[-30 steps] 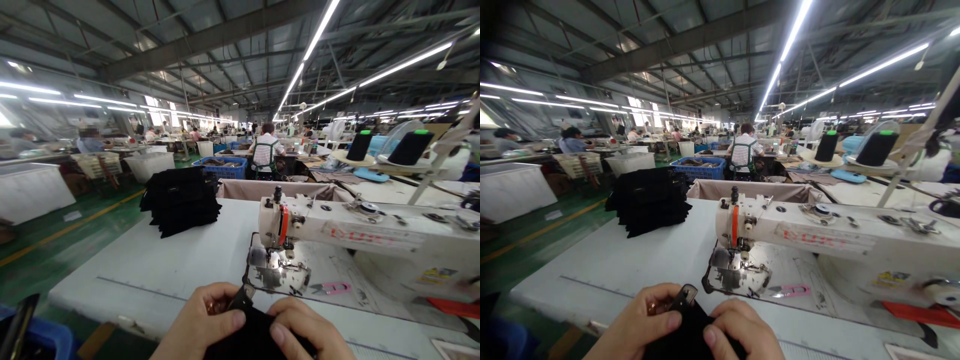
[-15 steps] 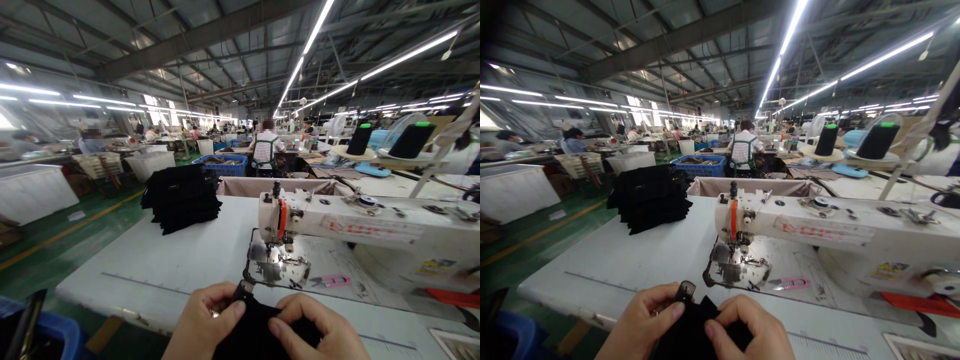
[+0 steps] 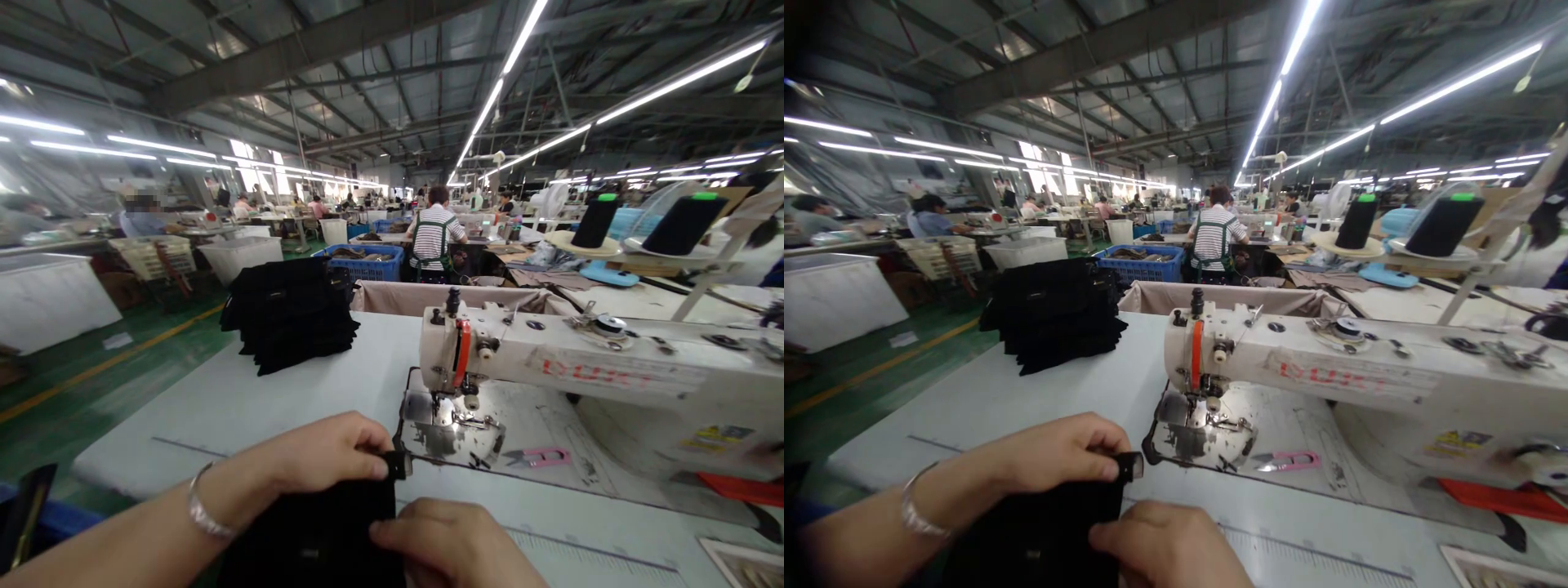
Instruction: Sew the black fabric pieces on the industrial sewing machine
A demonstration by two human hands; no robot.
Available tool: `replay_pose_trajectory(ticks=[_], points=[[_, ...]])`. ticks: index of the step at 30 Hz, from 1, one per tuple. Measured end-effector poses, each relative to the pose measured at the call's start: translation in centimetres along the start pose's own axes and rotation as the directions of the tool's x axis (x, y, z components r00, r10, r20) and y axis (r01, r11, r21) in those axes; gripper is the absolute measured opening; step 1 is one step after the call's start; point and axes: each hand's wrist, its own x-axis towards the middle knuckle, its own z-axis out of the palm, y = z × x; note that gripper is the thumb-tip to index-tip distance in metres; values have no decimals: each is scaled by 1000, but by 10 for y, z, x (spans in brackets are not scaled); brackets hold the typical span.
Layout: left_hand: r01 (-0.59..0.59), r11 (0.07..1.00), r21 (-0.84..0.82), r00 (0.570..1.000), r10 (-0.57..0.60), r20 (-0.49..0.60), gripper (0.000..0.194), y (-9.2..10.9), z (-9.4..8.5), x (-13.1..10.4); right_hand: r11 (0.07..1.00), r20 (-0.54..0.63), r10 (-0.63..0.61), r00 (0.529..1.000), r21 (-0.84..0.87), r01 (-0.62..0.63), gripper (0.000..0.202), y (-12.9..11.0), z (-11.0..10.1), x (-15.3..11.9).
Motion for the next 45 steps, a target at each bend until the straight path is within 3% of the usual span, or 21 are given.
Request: replay_pose_trajectory(ticks=[2, 4, 8, 10, 12, 17, 22, 26, 32, 45], points=[[8, 978, 207, 997, 7, -71, 12, -15, -7, 28, 930, -5, 11, 1000, -367, -12, 23, 18, 15, 15], [45, 946, 322, 976, 27, -216, 7, -29, -7, 59, 847, -36, 34, 999, -530, -47, 13, 40, 22, 30], [115, 876, 469, 884, 125, -451, 14, -43, -2, 113, 795, -67, 87, 994, -596, -110, 11, 80, 12, 48], [101, 860, 500, 861, 176, -476, 16, -44, 1, 131, 780, -67, 101, 993, -614, -121, 14, 92, 3, 45], [43, 854, 518, 868, 225, -443, 18, -42, 6, 138, 777, -64, 95, 993, -619, -114, 17, 98, -4, 34], [-144, 824, 548, 885, 355, -301, 17, -41, 31, 121, 816, -79, 15, 997, -575, -58, 22, 97, -6, -1], [-194, 797, 573, 886, 392, -246, 27, -46, 46, 102, 857, -184, -19, 983, -509, -79, 29, 96, -1, -14], [-208, 778, 592, 890, 402, -216, 27, -48, 48, 102, 876, -232, -77, 970, -480, -45, 28, 96, -2, -13], [-245, 813, 528, 877, 418, -237, 32, -46, 53, 102, 891, -168, -89, 982, -455, 3, 30, 96, -10, -13], [-305, 848, 433, 882, 423, -209, 24, -42, 33, 105, 899, -209, -68, 975, -438, -31, 33, 94, -4, -9]])
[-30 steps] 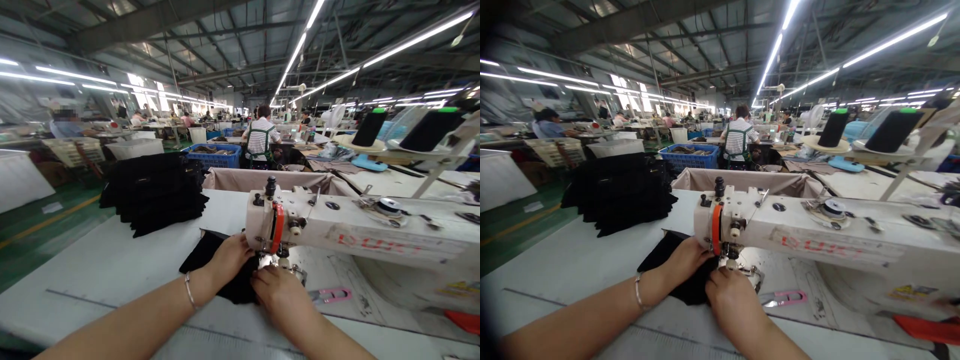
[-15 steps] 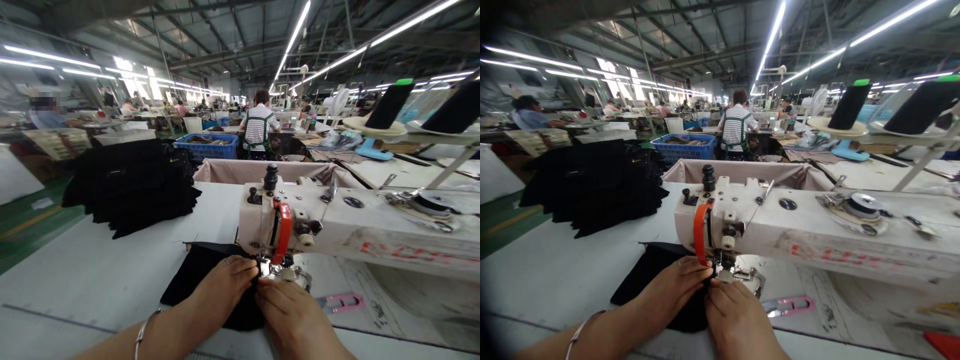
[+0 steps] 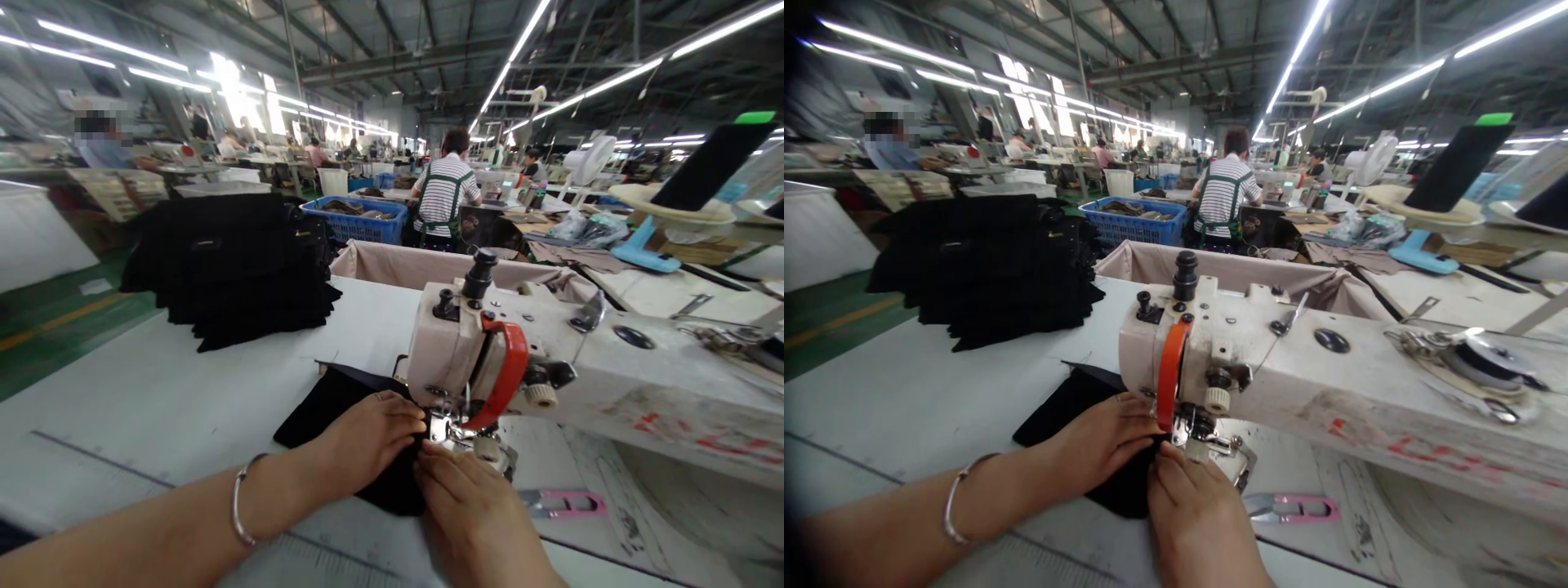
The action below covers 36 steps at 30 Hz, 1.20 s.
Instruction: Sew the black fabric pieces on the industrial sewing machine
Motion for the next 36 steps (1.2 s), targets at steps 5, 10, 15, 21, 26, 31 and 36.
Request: replay_pose_trajectory(ticks=[5, 10, 15, 21, 26, 31, 36], points=[[-11, 999, 34, 1000, 11, -4, 25, 2, 4, -2, 999, 2, -13, 1000, 34, 13, 32, 1, 2, 0], [-24, 999, 36, 997, 22, 71, 44, 2, -5, -15, 997, 320, 43, 946, 44, -60, 48, 11, -48, 2], [-131, 991, 25, 981, 126, 145, 60, 7, -17, -35, 969, 475, 230, 850, -25, -248, 63, 32, -79, -6], [-70, 998, 12, 998, 70, -9, 47, 15, -8, -33, 943, 132, 332, 934, -64, -326, 11, 34, -32, -4], [-154, 979, 135, 988, 155, 1, 36, 15, 2, -27, 975, 125, -69, 990, 219, 41, 21, 7, -30, -3], [-277, 900, 337, 958, 231, 170, 46, 12, 5, -25, 982, 141, -78, 987, 179, 52, 19, -2, -26, -2], [-349, 830, 435, 934, 270, 234, 24, 2, 6, -15, 984, 83, -66, 994, 168, 52, 16, 0, -20, -2]])
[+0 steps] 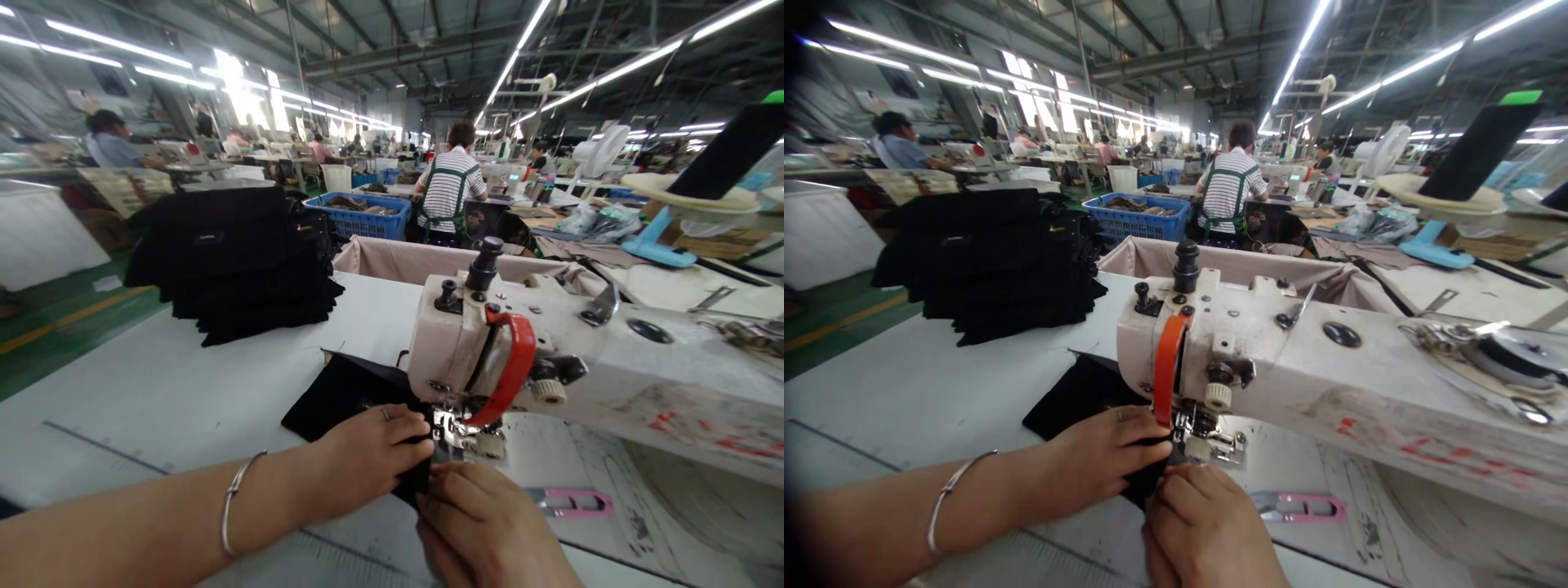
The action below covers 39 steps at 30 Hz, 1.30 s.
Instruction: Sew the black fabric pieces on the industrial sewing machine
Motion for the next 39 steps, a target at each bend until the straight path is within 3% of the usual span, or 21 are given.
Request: replay_pose_trajectory(ticks=[4, 7, 12, 16, 20, 31, 37, 39], points=[[-22, 1000, 17, 1000, 22, 6, 32, -9, 2, 7, 999, -5, 41, 999, -15, -41, 22, 0, 1, 3], [23, 999, -29, 997, -25, -72, 38, -10, 5, 8, 998, 5, 61, 998, -22, -61, 24, 1, 1, 5], [-1, 990, -143, 975, -31, -219, 17, -3, 8, -1, 997, 31, 79, 996, 5, -79, 32, 2, -5, 0], [-58, 980, -193, 954, -3, -301, 16, -1, 2, -6, 989, 73, 133, 988, 54, -137, 32, 0, -11, -3], [5, 976, -216, 960, -65, -274, 17, 0, 0, -5, 972, 141, 187, 972, 118, -204, 31, -2, -15, 0], [26, 959, -281, 988, -68, -142, 20, -1, 6, -2, 946, 185, 248, 951, 164, -279, 32, 2, -24, -4], [40, 960, -277, 940, -130, -315, 16, 0, 9, -4, 962, 183, 223, 958, 117, -246, 36, 2, -22, -3], [49, 960, -277, 939, -139, -314, 16, 0, 9, -3, 964, 189, 221, 957, 106, -244, 36, 1, -20, -2]])
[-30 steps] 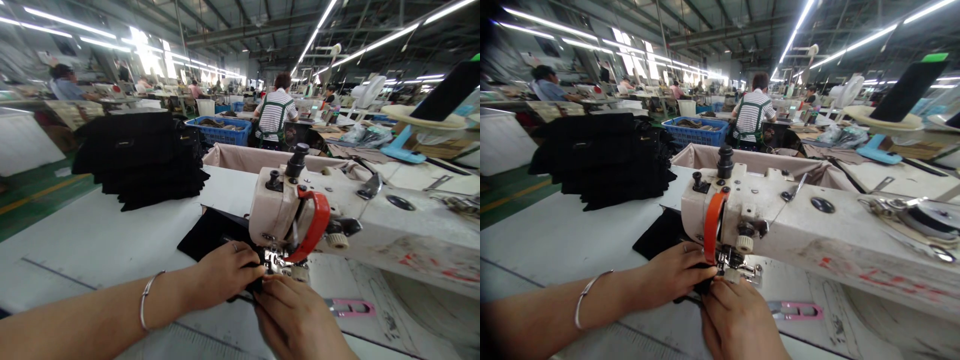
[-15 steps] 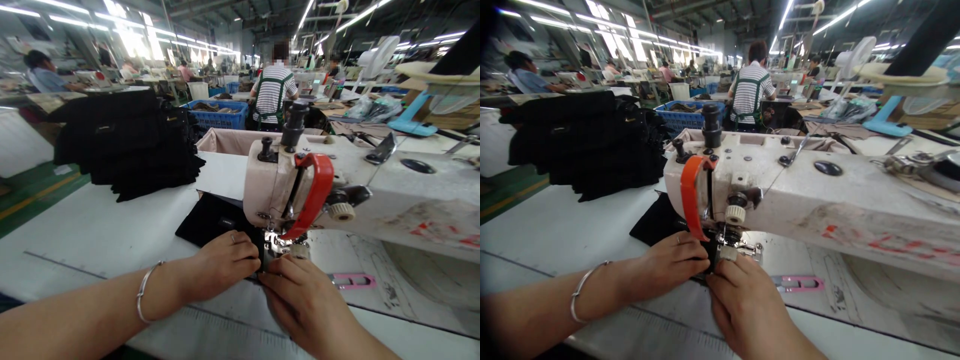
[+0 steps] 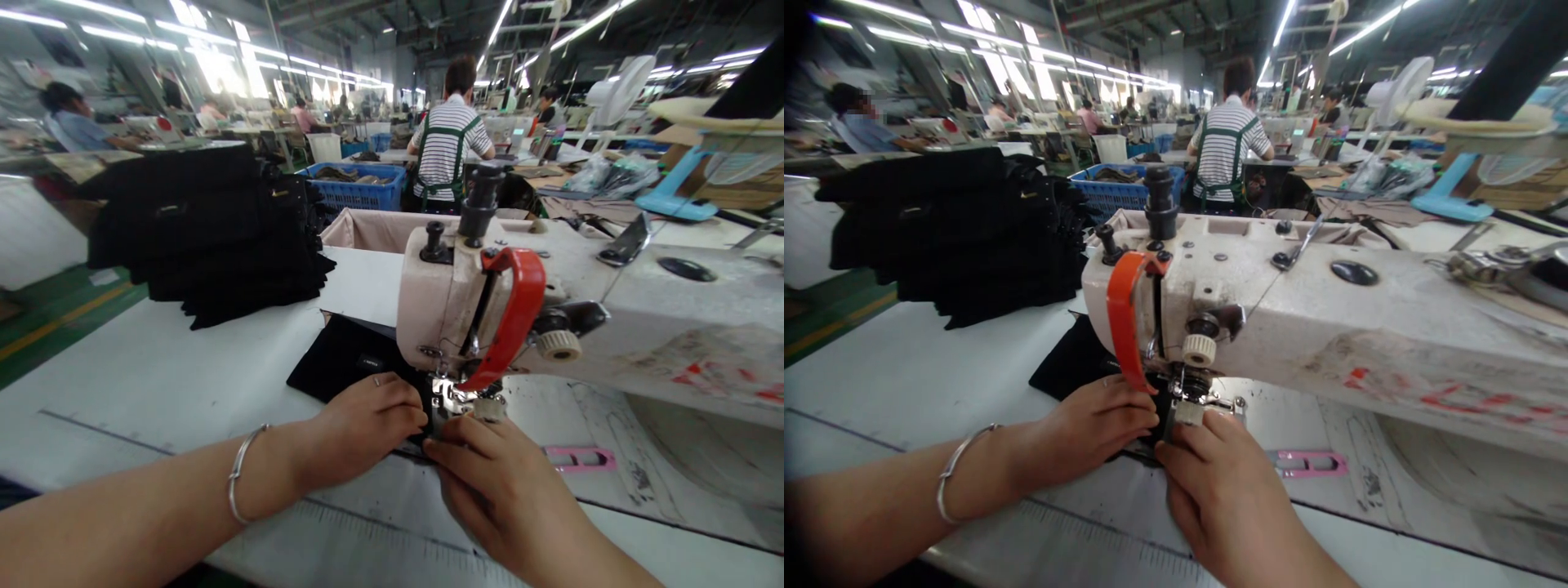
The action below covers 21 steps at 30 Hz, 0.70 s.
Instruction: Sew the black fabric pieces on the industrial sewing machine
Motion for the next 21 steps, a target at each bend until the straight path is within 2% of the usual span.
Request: replay_pose_trajectory(ticks=[4, 9, 14, 18, 21], points=[[-8, 1000, 12, 990, 6, 139, 20, 2, -2, 4, 1000, 7, 3, 1000, -15, -3, 35, 0, 1, 0], [-36, 999, 27, 981, 30, 192, 20, 5, -7, 4, 1000, 4, -9, 1000, -17, 9, 34, -2, -1, 1], [-124, 992, -17, 988, 125, 85, 23, 2, -11, -1, 999, -24, -24, 999, -34, 23, 38, -2, 0, 1], [-144, 987, -71, 985, 149, 82, 21, -5, -11, 1, 996, -44, -38, 998, -88, 34, 39, 2, 4, 0], [-145, 988, -51, 987, 148, 64, 19, -14, -7, 4, 993, -66, -24, 998, -119, 16, 40, 4, 6, 1]])
